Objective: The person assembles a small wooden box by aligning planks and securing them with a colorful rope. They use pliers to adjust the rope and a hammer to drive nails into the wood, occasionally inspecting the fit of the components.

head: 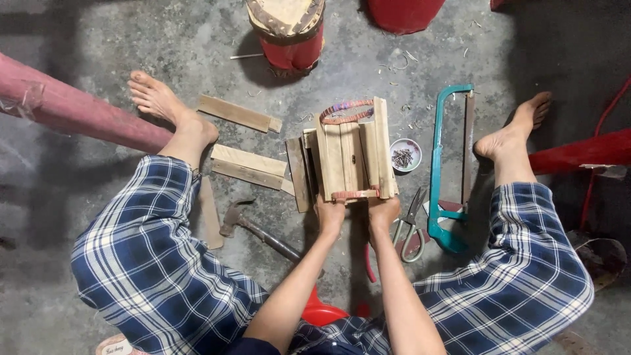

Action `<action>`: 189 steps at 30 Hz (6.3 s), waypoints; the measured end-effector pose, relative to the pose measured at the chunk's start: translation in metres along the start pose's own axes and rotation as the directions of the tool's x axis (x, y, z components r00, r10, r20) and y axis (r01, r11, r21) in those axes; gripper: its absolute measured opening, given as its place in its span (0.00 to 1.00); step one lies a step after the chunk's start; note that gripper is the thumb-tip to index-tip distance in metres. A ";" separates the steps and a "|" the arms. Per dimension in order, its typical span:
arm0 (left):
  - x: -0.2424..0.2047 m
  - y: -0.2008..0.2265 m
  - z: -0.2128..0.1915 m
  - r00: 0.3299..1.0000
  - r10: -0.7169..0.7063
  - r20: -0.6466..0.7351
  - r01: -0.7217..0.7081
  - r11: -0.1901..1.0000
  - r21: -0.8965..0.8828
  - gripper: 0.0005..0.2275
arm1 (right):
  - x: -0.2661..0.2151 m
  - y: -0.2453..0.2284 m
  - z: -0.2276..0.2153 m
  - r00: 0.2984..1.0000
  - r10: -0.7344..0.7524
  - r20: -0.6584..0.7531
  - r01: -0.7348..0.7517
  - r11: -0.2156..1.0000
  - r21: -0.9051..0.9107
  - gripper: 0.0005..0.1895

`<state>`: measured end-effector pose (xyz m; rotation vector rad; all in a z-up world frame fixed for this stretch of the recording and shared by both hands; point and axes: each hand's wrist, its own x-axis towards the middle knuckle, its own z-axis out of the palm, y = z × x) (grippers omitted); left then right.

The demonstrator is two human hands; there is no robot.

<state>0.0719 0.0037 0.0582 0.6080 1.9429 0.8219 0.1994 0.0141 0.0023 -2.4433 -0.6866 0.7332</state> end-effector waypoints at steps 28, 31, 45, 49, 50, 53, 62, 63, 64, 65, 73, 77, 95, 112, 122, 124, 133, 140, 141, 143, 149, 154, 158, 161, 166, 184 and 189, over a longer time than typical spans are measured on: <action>0.020 -0.035 0.020 0.996 -0.094 -0.002 0.088 0.943 -0.320 0.10 | -0.004 0.008 0.006 0.990 -0.135 -0.028 0.136 0.991 0.015 0.09; 0.005 -0.049 0.016 0.997 -0.065 -0.032 0.056 0.971 -0.231 0.10 | 0.001 0.013 0.012 0.993 -0.114 -0.035 0.114 0.993 -0.022 0.10; 0.006 -0.070 0.026 0.860 0.306 0.408 -0.501 0.656 0.564 0.12 | -0.023 -0.027 -0.014 0.994 -0.110 0.002 0.111 0.994 -0.013 0.11; 0.018 -0.096 0.037 0.794 0.488 0.362 -0.604 0.569 0.558 0.08 | -0.006 0.003 0.003 0.995 -0.103 0.003 0.103 0.994 -0.025 0.11; 0.018 -0.094 0.036 0.768 0.546 0.335 -0.632 0.564 0.531 0.06 | -0.001 0.013 0.009 0.996 -0.093 -0.004 0.092 0.995 -0.036 0.11; 0.028 -0.104 0.061 0.815 0.509 0.277 -0.569 0.614 0.547 0.07 | 0.004 0.017 0.013 0.999 -0.042 0.000 0.042 0.999 0.029 0.12; 0.001 -0.044 0.041 0.729 0.655 0.199 -0.651 0.575 0.496 0.02 | -0.009 -0.002 0.001 1.000 -0.025 0.009 0.025 1.000 -0.003 0.15; 0.006 -0.053 0.044 0.730 0.654 0.199 -0.650 0.575 0.497 0.02 | -0.013 -0.009 -0.002 1.000 -0.024 0.010 0.024 1.000 -0.004 0.15; 0.010 -0.062 0.048 0.707 0.675 0.212 -0.670 0.543 0.505 0.06 | -0.017 -0.015 -0.005 1.000 -0.011 0.011 0.012 1.000 -0.014 0.14; 0.014 -0.071 0.051 0.683 0.695 0.226 -0.690 0.511 0.514 0.11 | -0.022 -0.021 -0.009 1.000 0.001 0.013 -0.001 1.000 -0.024 0.14; 0.014 -0.080 0.048 0.599 0.766 0.233 -0.714 0.379 0.588 0.07 | -0.019 -0.009 -0.010 0.995 -0.083 0.048 0.083 0.996 0.013 0.08; 0.017 -0.084 0.054 0.601 0.780 0.172 -0.687 0.395 0.611 0.05 | -0.025 -0.018 -0.017 0.994 -0.077 0.075 0.075 0.997 0.026 0.05; 0.030 -0.129 0.067 0.602 0.781 0.166 -0.733 0.457 0.504 0.07 | 0.079 -0.035 -0.069 0.928 -0.343 0.146 0.369 0.899 -0.234 0.20; -0.006 -0.007 0.015 0.472 0.871 0.140 -0.781 0.339 0.524 0.05 | 0.110 -0.037 -0.051 0.805 -0.546 0.234 0.587 0.676 -0.445 0.22; -0.017 0.028 0.001 0.472 0.869 0.145 -0.778 0.333 0.533 0.06 | 0.108 -0.033 -0.044 0.829 -0.504 0.240 0.557 0.708 -0.434 0.23; -0.014 0.017 0.008 0.463 0.876 0.135 -0.777 0.328 0.537 0.05 | 0.111 -0.032 -0.040 0.828 -0.502 0.248 0.560 0.722 -0.406 0.24; -0.013 0.011 0.013 0.464 0.880 0.100 -0.765 0.341 0.547 0.06 | 0.114 -0.035 -0.036 0.854 -0.495 0.162 0.519 0.786 -0.337 0.17; -0.009 0.002 0.018 0.433 0.898 0.075 -0.784 0.334 0.523 0.05 | 0.113 -0.052 -0.032 0.888 -0.455 0.070 0.458 0.857 -0.234 0.06; -0.005 -0.010 0.022 0.434 0.898 0.074 -0.783 0.335 0.525 0.05 | 0.114 -0.052 -0.030 0.887 -0.456 0.072 0.459 0.857 -0.233 0.06; 0.000 -0.034 0.033 0.426 0.903 0.058 -0.779 0.333 0.532 0.04 | 0.117 -0.049 -0.029 0.897 -0.437 0.061 0.434 0.849 -0.300 0.09; 0.014 -0.077 0.051 0.416 0.907 0.068 -0.780 0.317 0.539 0.06 | 0.120 -0.054 -0.028 0.892 -0.442 0.094 0.452 0.874 -0.178 0.17; -0.007 -0.006 0.025 0.400 0.914 0.063 -0.783 0.306 0.541 0.07 | 0.114 -0.045 -0.037 0.885 -0.466 0.008 0.454 0.858 -0.239 0.16; -0.009 0.001 0.021 0.395 0.917 0.060 -0.779 0.300 0.550 0.09 | 0.116 -0.031 -0.024 0.880 -0.472 0.059 0.455 0.797 -0.397 0.16; -0.008 -0.005 0.026 0.387 0.920 0.064 -0.779 0.289 0.557 0.07 | 0.110 -0.040 -0.031 0.873 -0.469 0.138 0.485 0.801 -0.350 0.22; -0.003 -0.023 0.032 0.401 0.914 0.057 -0.778 0.307 0.549 0.07 | 0.124 -0.026 -0.033 0.890 -0.456 -0.015 0.445 0.876 -0.187 0.21; -0.004 -0.004 0.024 0.377 0.925 0.044 -0.795 0.298 0.528 0.07 | 0.114 -0.029 -0.031 0.838 -0.532 0.117 0.517 0.710 -0.479 0.23; -0.007 0.009 0.020 0.339 0.941 0.012 -0.809 0.285 0.514 0.06 | 0.113 -0.031 -0.034 0.810 -0.577 0.107 0.556 0.695 -0.457 0.19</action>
